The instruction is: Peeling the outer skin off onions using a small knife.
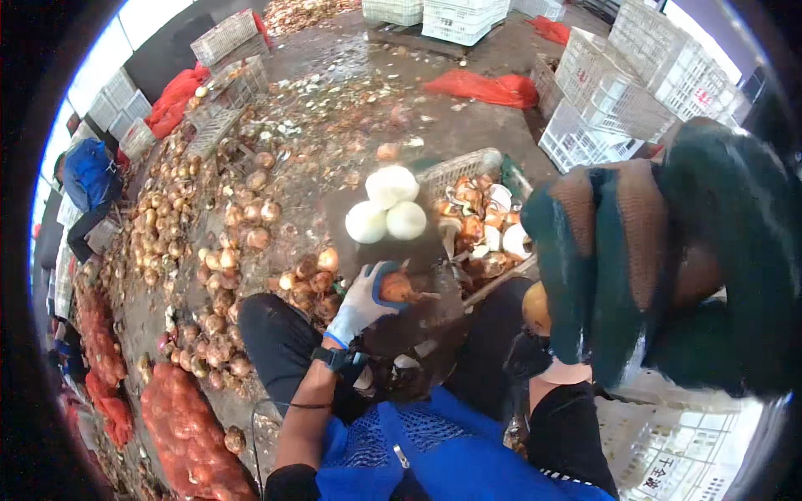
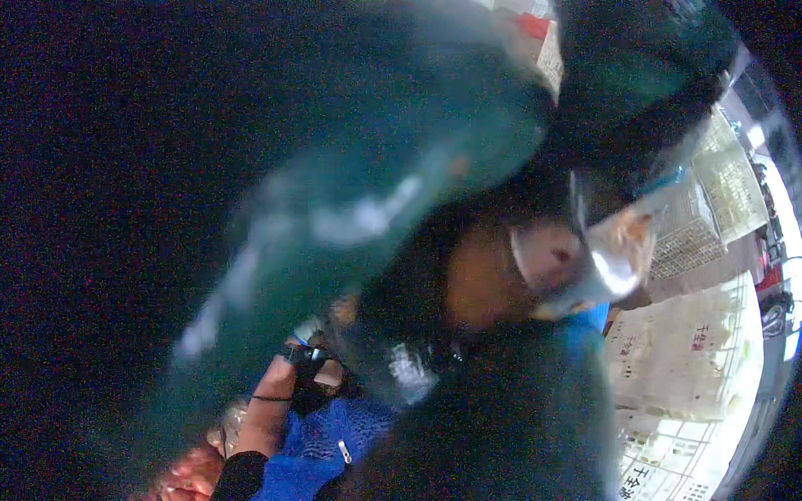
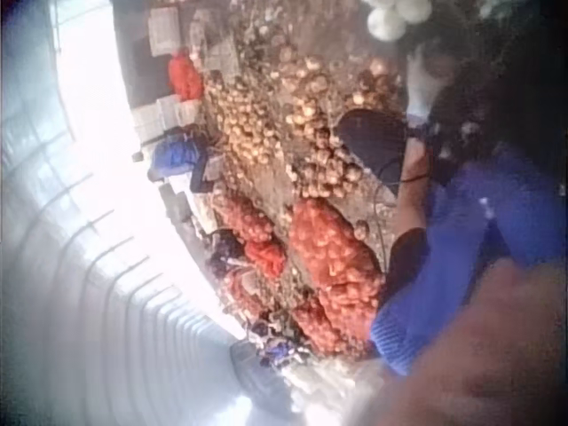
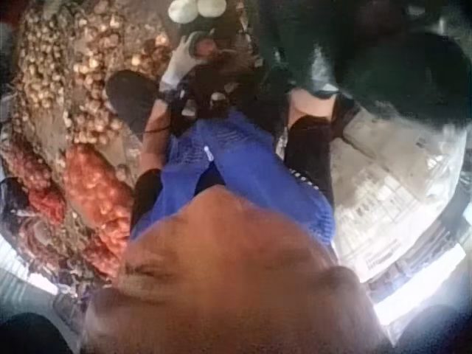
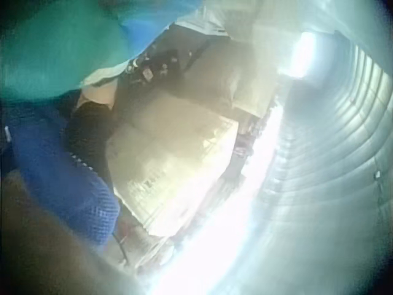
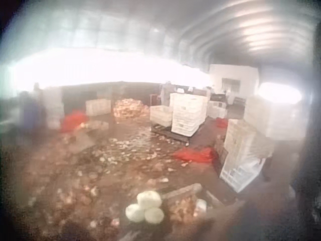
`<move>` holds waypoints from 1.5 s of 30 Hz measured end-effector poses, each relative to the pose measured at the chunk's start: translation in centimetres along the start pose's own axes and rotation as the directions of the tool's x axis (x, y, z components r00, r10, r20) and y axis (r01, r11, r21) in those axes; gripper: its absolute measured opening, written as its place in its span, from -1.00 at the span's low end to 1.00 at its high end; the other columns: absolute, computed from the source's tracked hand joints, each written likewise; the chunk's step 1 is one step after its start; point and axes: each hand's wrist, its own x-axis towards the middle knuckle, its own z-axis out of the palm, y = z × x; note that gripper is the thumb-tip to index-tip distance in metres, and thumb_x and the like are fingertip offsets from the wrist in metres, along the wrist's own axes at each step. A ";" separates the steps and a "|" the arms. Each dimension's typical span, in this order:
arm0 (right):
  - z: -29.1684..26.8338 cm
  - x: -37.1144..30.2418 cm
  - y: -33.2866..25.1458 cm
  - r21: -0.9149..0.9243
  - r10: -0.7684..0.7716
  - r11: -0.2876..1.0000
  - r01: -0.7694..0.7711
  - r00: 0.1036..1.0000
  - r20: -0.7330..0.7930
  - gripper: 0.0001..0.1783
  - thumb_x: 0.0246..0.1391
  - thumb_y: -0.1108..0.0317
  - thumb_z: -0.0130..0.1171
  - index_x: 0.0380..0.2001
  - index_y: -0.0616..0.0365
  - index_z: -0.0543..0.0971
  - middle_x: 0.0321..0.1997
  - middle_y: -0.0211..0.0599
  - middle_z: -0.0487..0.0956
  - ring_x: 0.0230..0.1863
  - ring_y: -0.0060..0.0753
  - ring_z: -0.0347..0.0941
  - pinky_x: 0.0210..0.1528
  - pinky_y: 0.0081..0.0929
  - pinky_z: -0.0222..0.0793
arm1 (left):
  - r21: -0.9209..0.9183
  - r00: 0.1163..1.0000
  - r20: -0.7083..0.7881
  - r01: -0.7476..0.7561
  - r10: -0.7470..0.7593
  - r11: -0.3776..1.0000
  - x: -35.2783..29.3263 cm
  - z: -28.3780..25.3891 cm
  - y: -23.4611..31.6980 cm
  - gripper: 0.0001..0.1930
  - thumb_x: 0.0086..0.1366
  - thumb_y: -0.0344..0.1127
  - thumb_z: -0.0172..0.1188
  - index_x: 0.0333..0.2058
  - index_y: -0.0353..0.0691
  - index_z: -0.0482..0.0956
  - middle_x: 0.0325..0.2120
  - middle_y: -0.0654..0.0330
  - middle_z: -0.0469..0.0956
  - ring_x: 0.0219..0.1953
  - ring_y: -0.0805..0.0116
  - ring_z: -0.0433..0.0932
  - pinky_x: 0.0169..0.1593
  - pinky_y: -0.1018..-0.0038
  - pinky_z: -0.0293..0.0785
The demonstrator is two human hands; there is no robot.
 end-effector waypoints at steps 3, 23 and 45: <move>0.9 -0.6 0.4 0.120 0.001 0.993 -0.009 0.998 0.069 -0.53 0.18 0.35 0.16 0.14 0.27 0.42 -0.21 -0.33 0.60 -0.35 -0.48 0.49 -0.41 -0.61 0.36 | -0.127 1.000 0.008 0.005 -0.004 0.992 -0.6 1.2 -7.2 -0.15 -0.19 -0.25 0.53 0.15 -0.14 0.36 0.01 -0.04 0.43 0.05 -0.14 0.43 0.11 0.16 0.44; 1.1 -6.7 0.1 0.650 0.052 0.690 -0.318 0.918 0.394 -0.53 0.17 0.34 0.19 0.13 0.24 0.44 -0.25 -0.39 0.58 -0.39 -0.57 0.45 -0.44 -0.66 0.32 | 0.020 0.998 -0.050 -0.031 0.032 0.999 -0.9 0.9 -3.9 -0.15 -0.16 -0.19 0.53 0.16 -0.15 0.36 0.11 0.06 0.42 0.15 -0.10 0.32 0.21 0.14 0.35; -6.5 -3.3 8.4 0.393 -0.282 -0.530 -0.751 0.593 0.754 -0.54 0.15 0.33 0.22 0.11 0.20 0.47 -0.30 -0.45 0.56 -0.44 -0.67 0.40 -0.46 -0.71 0.28 | -0.045 0.983 -0.097 0.154 -0.158 0.987 -2.9 1.0 -2.6 -0.08 -0.16 -0.09 0.52 0.23 0.03 0.28 0.10 -0.13 0.31 0.14 -0.28 0.37 0.18 0.02 0.39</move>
